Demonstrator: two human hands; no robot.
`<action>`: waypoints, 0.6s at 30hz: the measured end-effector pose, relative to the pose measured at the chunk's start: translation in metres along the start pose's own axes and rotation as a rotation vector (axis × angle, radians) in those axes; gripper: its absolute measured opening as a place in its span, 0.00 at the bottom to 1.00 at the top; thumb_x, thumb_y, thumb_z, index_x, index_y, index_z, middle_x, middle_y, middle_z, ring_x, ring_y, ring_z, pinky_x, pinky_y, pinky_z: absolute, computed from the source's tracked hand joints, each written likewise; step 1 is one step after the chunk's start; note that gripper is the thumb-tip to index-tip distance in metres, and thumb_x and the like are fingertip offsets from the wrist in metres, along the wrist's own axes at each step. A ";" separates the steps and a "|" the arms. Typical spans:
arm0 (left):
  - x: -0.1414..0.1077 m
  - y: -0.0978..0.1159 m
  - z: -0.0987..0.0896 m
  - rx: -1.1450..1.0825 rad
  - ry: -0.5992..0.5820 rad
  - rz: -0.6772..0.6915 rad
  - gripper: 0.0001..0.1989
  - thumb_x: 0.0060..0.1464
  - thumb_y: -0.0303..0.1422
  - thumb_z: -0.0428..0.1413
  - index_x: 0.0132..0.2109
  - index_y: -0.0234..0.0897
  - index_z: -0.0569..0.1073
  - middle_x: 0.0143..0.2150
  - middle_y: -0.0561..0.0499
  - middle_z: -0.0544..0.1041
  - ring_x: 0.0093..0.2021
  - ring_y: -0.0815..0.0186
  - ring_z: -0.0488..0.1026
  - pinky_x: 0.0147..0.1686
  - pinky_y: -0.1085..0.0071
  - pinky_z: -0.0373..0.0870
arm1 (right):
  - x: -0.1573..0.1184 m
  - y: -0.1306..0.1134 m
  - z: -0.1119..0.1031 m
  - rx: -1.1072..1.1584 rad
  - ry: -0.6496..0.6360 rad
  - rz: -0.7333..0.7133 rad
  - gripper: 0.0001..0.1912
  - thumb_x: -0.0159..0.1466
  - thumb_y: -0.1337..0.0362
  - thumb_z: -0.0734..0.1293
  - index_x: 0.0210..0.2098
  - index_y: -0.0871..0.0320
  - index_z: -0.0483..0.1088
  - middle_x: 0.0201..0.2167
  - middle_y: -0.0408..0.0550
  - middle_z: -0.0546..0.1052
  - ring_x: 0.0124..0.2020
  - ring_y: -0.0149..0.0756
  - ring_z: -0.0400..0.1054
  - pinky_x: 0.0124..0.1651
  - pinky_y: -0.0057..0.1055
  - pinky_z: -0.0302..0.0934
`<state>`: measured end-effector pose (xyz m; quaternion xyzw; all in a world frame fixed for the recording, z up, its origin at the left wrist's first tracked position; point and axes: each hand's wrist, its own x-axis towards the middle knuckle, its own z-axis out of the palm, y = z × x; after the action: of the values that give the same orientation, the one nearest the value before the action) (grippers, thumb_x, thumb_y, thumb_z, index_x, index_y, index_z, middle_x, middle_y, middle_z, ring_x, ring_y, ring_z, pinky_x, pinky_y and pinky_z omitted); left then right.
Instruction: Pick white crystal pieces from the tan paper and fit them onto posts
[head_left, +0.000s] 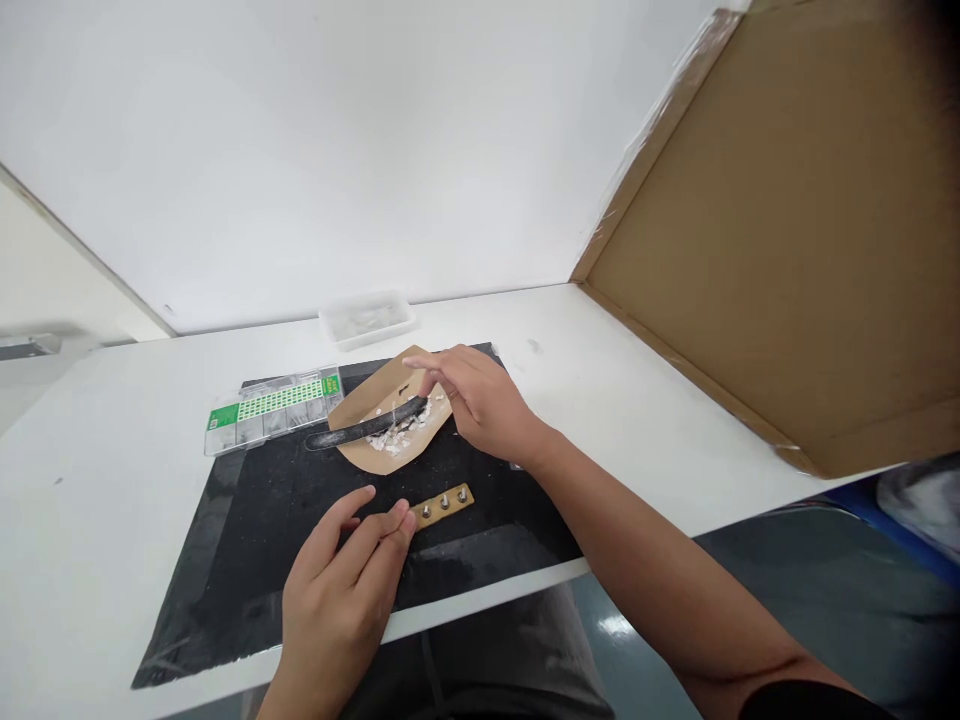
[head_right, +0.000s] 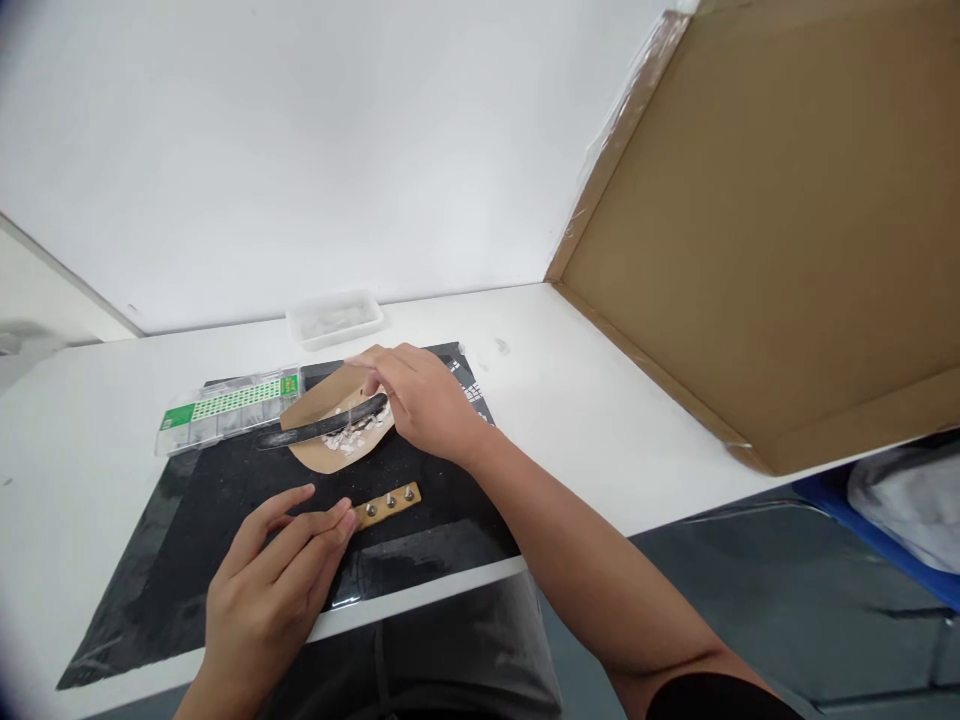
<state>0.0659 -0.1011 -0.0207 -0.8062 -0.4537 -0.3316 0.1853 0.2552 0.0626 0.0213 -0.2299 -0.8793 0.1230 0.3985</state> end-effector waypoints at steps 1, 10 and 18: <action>0.000 0.000 0.000 0.001 0.006 0.000 0.13 0.56 0.19 0.63 0.47 0.36 0.78 0.43 0.52 0.83 0.49 0.59 0.77 0.51 0.59 0.74 | 0.000 0.002 0.000 -0.001 0.011 0.021 0.21 0.75 0.69 0.51 0.63 0.54 0.61 0.40 0.48 0.78 0.44 0.41 0.69 0.53 0.41 0.62; -0.007 -0.001 0.001 -0.113 -0.080 -0.118 0.13 0.59 0.22 0.62 0.50 0.38 0.78 0.43 0.50 0.81 0.42 0.65 0.76 0.45 0.66 0.74 | 0.001 0.007 -0.002 0.016 -0.017 0.135 0.16 0.75 0.62 0.55 0.57 0.56 0.66 0.39 0.49 0.79 0.44 0.41 0.71 0.51 0.39 0.63; -0.011 -0.002 0.002 -0.137 -0.080 -0.171 0.18 0.60 0.26 0.61 0.57 0.39 0.74 0.46 0.49 0.80 0.45 0.65 0.76 0.48 0.68 0.72 | 0.000 -0.002 -0.020 0.027 -0.192 0.118 0.21 0.76 0.57 0.55 0.35 0.56 0.75 0.30 0.45 0.79 0.36 0.35 0.73 0.44 0.32 0.63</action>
<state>0.0611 -0.1056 -0.0303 -0.7878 -0.5042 -0.3440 0.0825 0.2694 0.0620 0.0348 -0.2632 -0.8966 0.1796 0.3077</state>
